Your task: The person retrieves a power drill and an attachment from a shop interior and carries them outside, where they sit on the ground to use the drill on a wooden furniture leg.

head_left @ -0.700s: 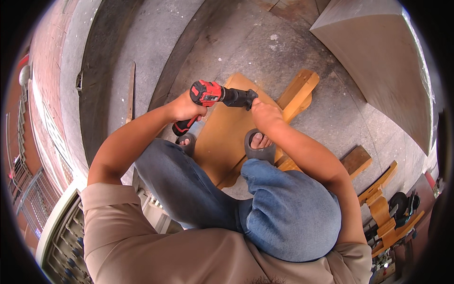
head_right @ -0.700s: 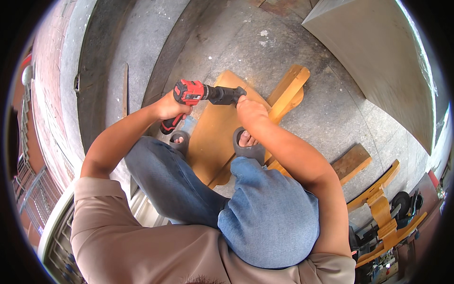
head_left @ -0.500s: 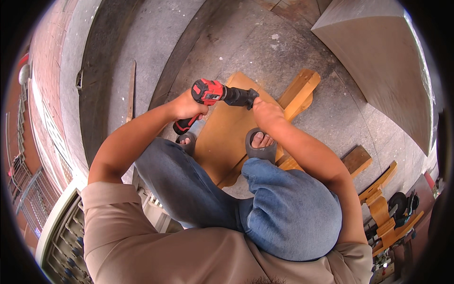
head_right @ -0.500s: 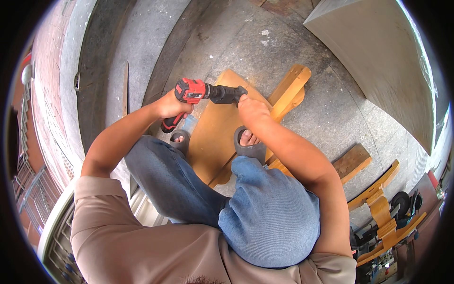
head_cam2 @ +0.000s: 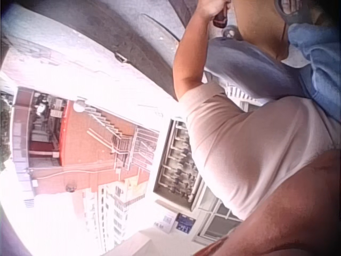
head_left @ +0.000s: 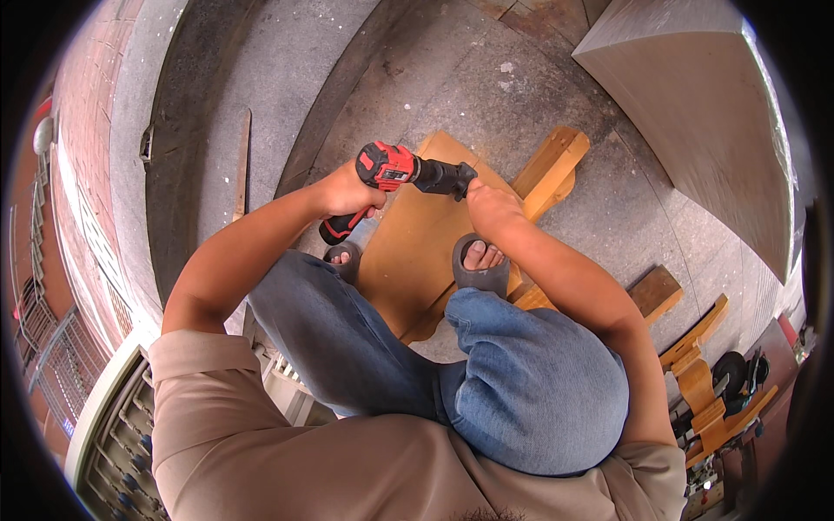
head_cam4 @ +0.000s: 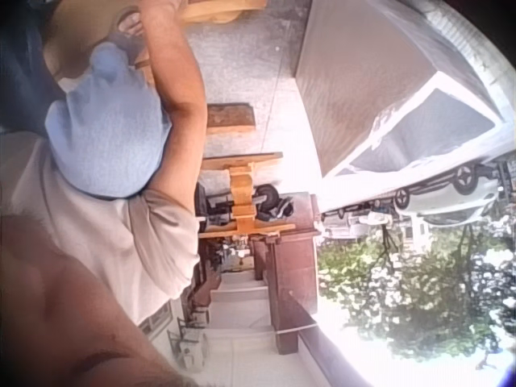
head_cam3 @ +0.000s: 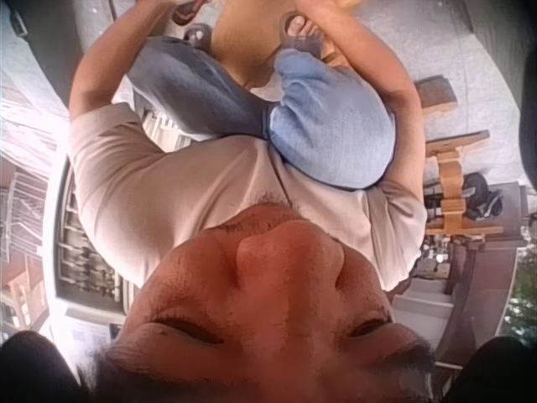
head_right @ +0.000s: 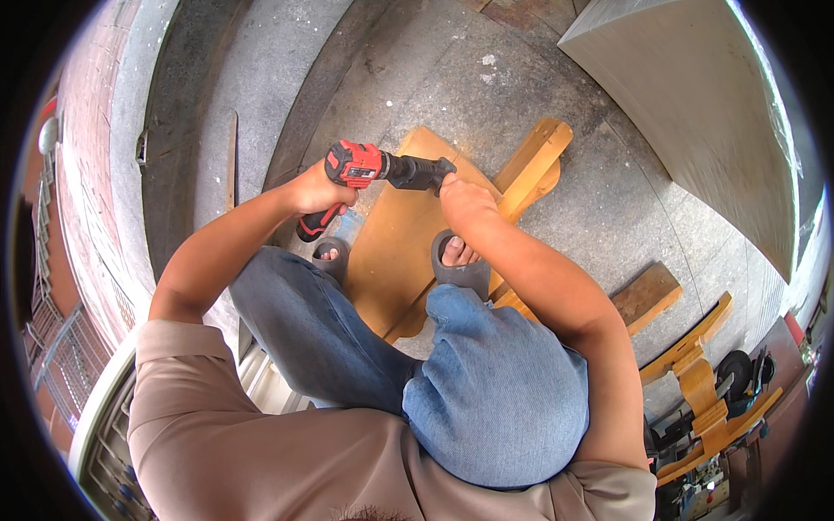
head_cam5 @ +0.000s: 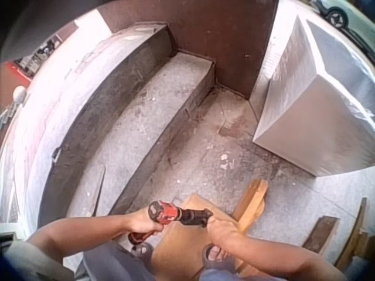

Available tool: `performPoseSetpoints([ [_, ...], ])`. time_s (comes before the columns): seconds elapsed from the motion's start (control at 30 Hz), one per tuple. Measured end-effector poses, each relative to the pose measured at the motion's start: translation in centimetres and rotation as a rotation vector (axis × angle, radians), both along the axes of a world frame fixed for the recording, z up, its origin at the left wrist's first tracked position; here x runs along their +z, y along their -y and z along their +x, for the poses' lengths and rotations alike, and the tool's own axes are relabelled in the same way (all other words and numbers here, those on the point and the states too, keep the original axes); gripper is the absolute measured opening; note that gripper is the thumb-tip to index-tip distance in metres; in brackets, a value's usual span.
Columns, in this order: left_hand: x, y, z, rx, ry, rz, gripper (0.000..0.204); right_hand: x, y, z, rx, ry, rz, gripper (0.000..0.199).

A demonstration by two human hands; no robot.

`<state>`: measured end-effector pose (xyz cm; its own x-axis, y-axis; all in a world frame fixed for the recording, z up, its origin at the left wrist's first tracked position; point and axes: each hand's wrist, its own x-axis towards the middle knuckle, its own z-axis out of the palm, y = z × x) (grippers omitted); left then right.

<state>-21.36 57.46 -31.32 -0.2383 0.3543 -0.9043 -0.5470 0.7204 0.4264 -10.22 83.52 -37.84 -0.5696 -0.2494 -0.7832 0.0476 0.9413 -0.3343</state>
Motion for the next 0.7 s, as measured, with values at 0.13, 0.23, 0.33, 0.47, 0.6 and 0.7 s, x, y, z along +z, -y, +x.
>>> performPoseSetpoints([
  [0.13,0.40,-0.19,0.00,0.014,-0.001,-0.004,0.017,0.27,-0.01,-0.12,0.006,0.012,-0.006,0.022],
  [0.23,0.32,0.00,0.15,0.022,-0.001,-0.004,0.018,0.22,0.12,-0.21,0.005,0.031,0.008,0.023],
  [0.33,0.27,-0.07,0.11,0.020,0.003,-0.009,0.018,-0.11,0.04,0.04,0.002,0.022,0.001,0.023],
  [0.47,0.09,0.10,0.17,0.015,0.001,-0.006,0.018,0.15,0.11,-0.02,0.000,0.029,0.008,0.024],
  [0.6,0.22,0.10,0.26,0.019,-0.004,-0.001,0.018,0.46,0.20,-0.24,-0.010,0.042,0.009,0.024],
  [0.7,0.25,0.03,0.25,0.010,0.004,-0.005,0.017,0.46,0.17,-0.24,-0.011,0.046,0.006,0.024],
])
